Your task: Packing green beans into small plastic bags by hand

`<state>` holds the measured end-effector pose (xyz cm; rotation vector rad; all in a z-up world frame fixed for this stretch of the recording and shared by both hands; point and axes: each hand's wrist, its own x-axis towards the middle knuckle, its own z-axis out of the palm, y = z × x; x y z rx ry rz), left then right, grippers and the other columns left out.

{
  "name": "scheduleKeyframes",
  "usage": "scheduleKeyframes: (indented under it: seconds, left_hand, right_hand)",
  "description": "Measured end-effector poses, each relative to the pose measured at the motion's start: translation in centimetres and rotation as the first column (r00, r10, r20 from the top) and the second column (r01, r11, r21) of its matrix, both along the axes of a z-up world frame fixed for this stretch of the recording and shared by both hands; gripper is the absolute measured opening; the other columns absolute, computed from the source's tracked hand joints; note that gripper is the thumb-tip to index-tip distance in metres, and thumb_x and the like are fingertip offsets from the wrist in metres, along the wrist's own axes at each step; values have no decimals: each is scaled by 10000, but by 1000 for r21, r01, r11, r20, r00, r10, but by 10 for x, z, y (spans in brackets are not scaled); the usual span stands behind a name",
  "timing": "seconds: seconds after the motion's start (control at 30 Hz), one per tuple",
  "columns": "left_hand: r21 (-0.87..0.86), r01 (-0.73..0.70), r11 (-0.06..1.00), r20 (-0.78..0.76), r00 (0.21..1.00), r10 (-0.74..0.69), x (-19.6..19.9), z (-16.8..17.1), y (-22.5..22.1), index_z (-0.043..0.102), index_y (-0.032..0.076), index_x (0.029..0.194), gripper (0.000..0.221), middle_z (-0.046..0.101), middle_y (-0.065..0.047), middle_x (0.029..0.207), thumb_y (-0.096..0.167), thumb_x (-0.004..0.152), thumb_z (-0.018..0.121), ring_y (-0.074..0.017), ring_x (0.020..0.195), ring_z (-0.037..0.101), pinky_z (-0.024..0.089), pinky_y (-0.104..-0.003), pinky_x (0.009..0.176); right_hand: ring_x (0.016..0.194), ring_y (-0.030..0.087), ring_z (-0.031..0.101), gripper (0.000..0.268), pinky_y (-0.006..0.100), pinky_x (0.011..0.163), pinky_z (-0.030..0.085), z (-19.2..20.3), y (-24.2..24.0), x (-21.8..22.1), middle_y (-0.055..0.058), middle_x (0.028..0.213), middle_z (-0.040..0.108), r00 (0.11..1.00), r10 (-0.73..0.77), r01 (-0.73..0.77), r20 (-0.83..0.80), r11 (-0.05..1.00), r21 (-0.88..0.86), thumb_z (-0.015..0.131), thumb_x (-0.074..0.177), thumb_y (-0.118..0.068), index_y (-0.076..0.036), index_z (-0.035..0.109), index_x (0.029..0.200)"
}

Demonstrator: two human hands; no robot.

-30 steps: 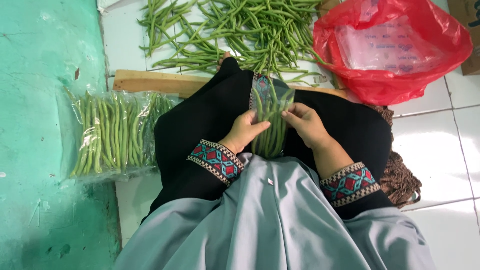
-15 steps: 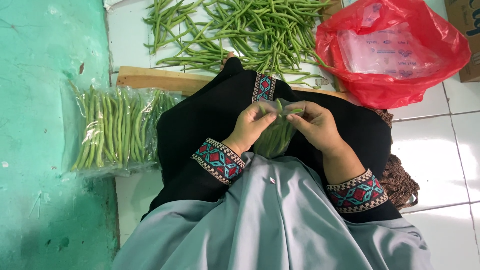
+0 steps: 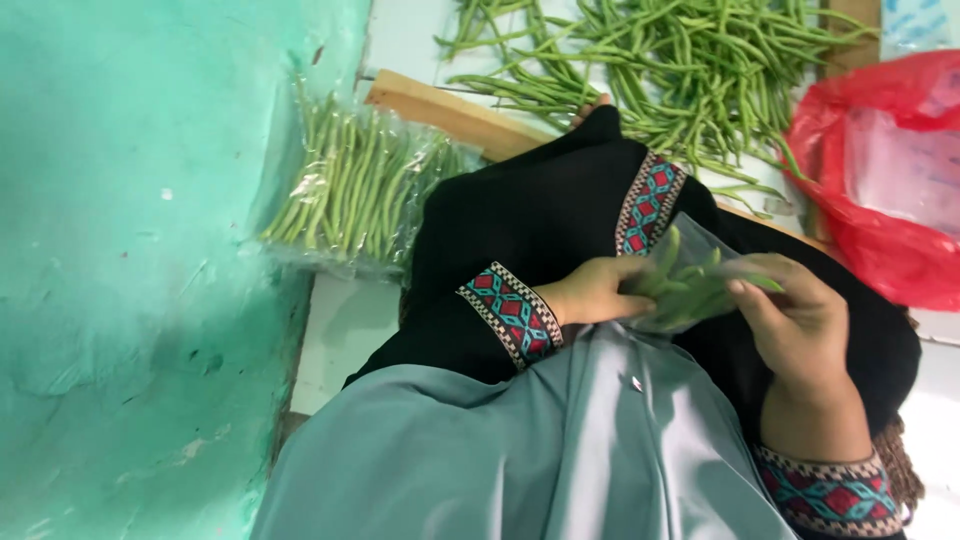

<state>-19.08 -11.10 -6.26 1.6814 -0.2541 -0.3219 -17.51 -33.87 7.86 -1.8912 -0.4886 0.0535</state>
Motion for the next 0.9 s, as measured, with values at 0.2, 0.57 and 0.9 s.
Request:
scheduleKeyframes:
  seconds: [0.2, 0.57, 0.9]
  left_hand:
    - [-20, 41, 999, 122, 992, -38, -12, 43, 21, 648, 137, 1248, 371, 738, -19, 1126, 299, 919, 708, -156, 1024, 706, 535, -265, 923]
    - [-106, -139, 985, 322, 932, 166, -34, 93, 81, 645, 104, 1165, 233, 678, 1, 1019, 166, 951, 715, -118, 888, 636, 528, -248, 816]
    - [138, -499, 856, 627, 713, 315, -62, 147, 201, 597, -9, 1173, 175, 689, -141, 1063, 84, 1025, 583, -224, 857, 688, 598, -317, 751]
  right_hand:
    - [1064, 298, 663, 104, 365, 1014, 538, 13, 2, -6, 220, 1132, 681, 995, 43, -47, 88, 998, 45, 672, 1028, -4, 71, 655, 1098]
    - [1071, 325, 685, 179, 393, 1040, 569, 33, 47, 23, 264, 1173, 668, 990, 59, -83, 124, 978, 193, 661, 1048, -28, 109, 612, 1152]
    - [628, 271, 660, 224, 315, 559, 597, 26, 188, 63, 213, 1035, 671, 968, 251, -240, 33, 872, 427, 622, 1095, -199, -29, 583, 1235]
